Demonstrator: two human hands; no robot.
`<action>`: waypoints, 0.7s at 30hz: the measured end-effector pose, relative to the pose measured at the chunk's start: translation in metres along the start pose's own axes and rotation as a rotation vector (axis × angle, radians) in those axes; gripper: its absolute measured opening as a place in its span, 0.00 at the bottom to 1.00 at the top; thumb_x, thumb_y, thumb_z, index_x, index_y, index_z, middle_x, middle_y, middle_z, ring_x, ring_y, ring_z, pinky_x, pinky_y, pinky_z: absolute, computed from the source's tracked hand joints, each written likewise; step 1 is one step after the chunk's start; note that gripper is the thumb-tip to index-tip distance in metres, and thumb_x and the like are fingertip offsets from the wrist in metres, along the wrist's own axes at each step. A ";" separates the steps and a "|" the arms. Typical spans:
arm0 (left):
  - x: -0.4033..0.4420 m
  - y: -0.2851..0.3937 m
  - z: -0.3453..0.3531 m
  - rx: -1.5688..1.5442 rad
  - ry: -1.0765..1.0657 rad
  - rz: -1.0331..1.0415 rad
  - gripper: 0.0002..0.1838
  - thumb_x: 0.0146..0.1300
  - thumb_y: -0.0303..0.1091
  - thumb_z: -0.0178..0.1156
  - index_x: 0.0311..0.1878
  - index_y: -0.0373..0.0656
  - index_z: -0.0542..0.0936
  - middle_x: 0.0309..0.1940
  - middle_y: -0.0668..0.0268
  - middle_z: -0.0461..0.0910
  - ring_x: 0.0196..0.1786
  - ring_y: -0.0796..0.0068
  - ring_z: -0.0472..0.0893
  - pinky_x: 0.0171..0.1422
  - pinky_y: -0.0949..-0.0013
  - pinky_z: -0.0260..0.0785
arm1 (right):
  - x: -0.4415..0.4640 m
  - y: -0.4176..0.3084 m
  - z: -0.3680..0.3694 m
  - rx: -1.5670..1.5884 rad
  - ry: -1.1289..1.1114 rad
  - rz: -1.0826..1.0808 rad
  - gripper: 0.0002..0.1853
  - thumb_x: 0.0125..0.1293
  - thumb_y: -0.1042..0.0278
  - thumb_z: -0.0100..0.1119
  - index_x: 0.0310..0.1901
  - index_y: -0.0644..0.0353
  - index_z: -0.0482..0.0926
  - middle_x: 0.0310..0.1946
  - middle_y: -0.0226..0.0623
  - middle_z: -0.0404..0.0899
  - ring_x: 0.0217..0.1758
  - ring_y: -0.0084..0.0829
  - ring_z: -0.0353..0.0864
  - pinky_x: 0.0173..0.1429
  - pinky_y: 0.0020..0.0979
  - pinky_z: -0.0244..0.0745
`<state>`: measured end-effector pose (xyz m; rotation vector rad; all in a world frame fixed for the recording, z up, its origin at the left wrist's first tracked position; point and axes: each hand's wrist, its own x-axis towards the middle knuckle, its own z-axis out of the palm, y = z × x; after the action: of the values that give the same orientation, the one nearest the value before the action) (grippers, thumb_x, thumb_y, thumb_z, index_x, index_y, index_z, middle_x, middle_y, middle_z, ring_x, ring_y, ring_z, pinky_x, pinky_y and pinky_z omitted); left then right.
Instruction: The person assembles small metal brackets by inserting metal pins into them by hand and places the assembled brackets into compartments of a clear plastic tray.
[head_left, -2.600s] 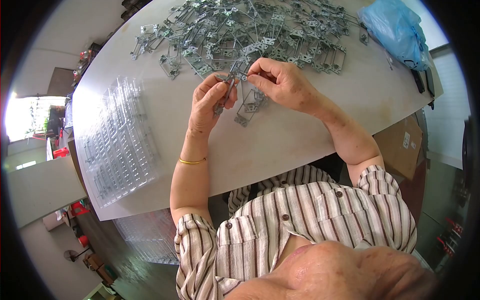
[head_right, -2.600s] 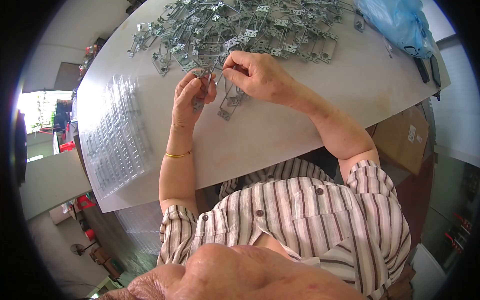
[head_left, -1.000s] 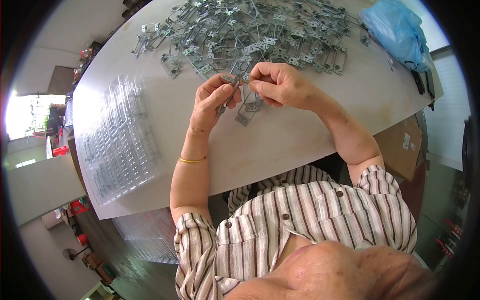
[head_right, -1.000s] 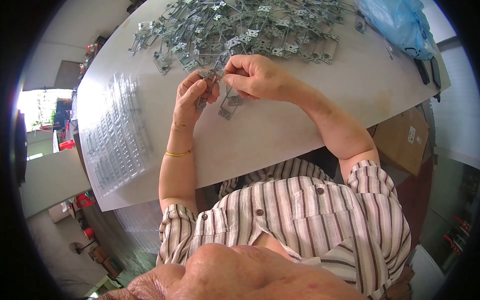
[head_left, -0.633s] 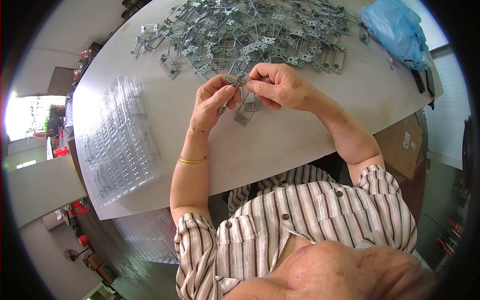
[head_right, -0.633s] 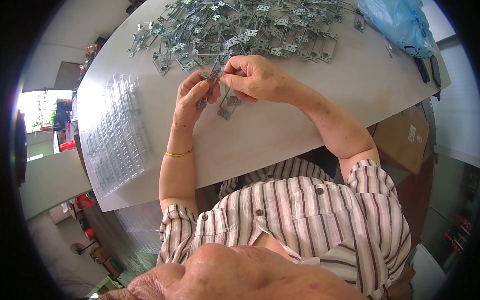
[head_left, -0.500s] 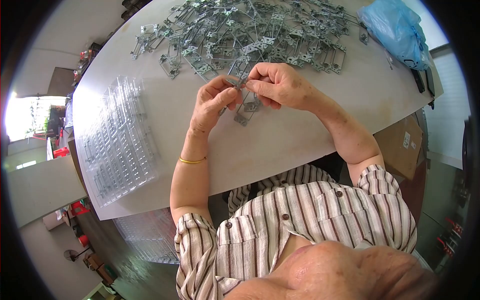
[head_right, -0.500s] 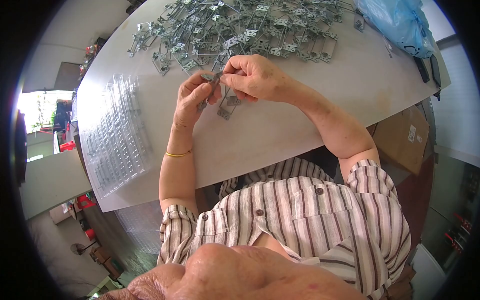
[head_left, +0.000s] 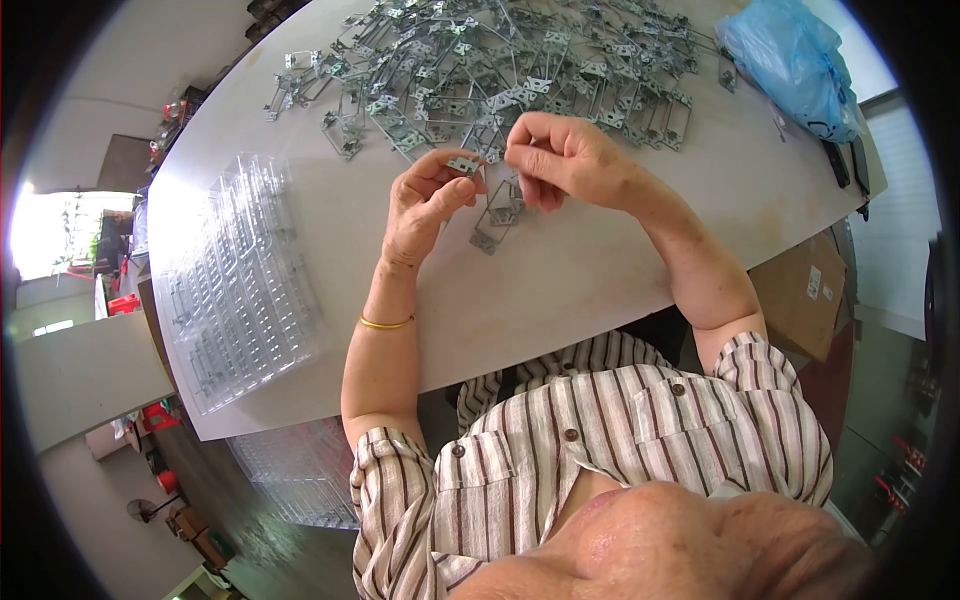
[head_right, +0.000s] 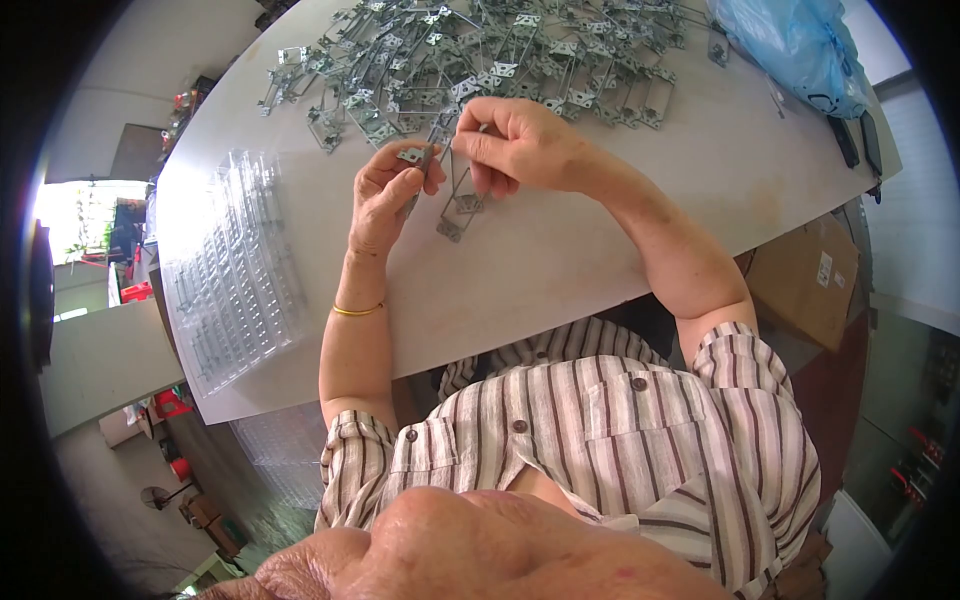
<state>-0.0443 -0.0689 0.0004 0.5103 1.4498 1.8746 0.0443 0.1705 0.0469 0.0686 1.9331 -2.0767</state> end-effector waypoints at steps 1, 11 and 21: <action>0.000 0.000 0.001 0.018 0.009 -0.009 0.20 0.66 0.32 0.72 0.60 0.37 0.83 0.39 0.67 0.87 0.43 0.80 0.82 0.50 0.73 0.75 | 0.001 -0.001 0.000 0.025 0.031 -0.032 0.11 0.81 0.59 0.59 0.45 0.59 0.79 0.27 0.28 0.83 0.26 0.17 0.80 0.31 0.22 0.75; -0.001 0.004 0.015 0.279 0.018 0.056 0.19 0.64 0.28 0.74 0.58 0.39 0.84 0.44 0.70 0.86 0.47 0.81 0.82 0.57 0.72 0.75 | 0.001 0.002 0.014 -0.037 0.131 -0.188 0.08 0.81 0.61 0.59 0.47 0.57 0.79 0.29 0.26 0.84 0.29 0.15 0.83 0.32 0.21 0.78; 0.004 0.008 0.017 0.445 0.079 0.217 0.25 0.61 0.32 0.75 0.60 0.38 0.82 0.58 0.63 0.84 0.63 0.71 0.79 0.70 0.64 0.70 | 0.011 0.026 0.018 -0.301 0.283 -0.525 0.05 0.77 0.71 0.64 0.45 0.60 0.77 0.29 0.34 0.82 0.28 0.22 0.81 0.32 0.28 0.76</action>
<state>-0.0380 -0.0557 0.0123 0.8403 1.9445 1.7455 0.0429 0.1495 0.0212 -0.2503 2.6497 -2.1316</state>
